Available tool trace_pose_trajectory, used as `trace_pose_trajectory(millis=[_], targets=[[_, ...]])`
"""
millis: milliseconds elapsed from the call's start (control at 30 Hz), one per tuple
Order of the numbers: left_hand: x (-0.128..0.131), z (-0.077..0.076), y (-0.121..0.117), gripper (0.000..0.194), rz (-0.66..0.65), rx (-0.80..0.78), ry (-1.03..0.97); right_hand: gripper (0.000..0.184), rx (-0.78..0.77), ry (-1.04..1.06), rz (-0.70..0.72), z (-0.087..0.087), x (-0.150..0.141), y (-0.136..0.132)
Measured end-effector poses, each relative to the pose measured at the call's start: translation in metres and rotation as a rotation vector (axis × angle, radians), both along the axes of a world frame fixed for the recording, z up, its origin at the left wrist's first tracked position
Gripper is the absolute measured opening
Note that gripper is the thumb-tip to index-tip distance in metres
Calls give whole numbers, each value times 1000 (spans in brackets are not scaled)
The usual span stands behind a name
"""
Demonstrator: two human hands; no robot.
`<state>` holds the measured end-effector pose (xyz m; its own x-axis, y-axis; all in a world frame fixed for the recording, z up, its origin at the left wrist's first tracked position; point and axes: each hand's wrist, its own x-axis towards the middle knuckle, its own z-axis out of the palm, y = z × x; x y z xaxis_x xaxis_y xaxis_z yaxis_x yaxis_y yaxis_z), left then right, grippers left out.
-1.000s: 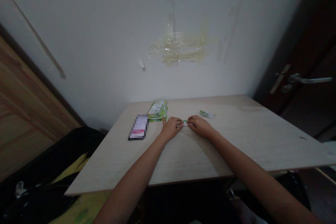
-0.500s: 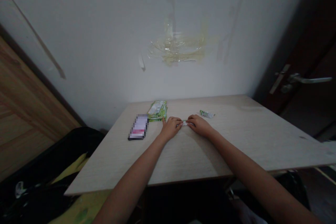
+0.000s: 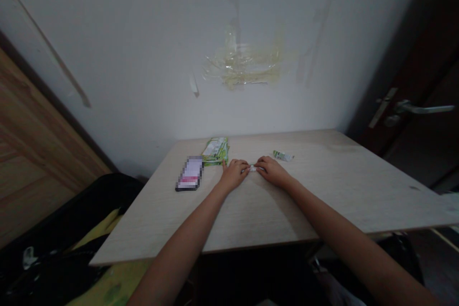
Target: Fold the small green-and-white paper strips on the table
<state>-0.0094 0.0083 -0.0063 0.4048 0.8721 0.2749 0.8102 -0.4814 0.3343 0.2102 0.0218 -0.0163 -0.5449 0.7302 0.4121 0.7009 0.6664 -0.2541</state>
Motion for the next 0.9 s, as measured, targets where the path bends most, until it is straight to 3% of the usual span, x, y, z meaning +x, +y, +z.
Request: trace_pose_trajectory(millis=[200,400,600,900], targets=[[0,-1,0,33,-3,1,-17,26,10,-57,-4,6,0,-4],[-1,-2,-1,34,-35,31,-6,29,13,-151,-183,11,-4,-9],[-1,1,-2,30,-110,26,-16,28,-4,-146,-263,14,-9,-11],[-4,4,-4,24,-208,1,-56,28,-89,128,-109,-5,3,5]])
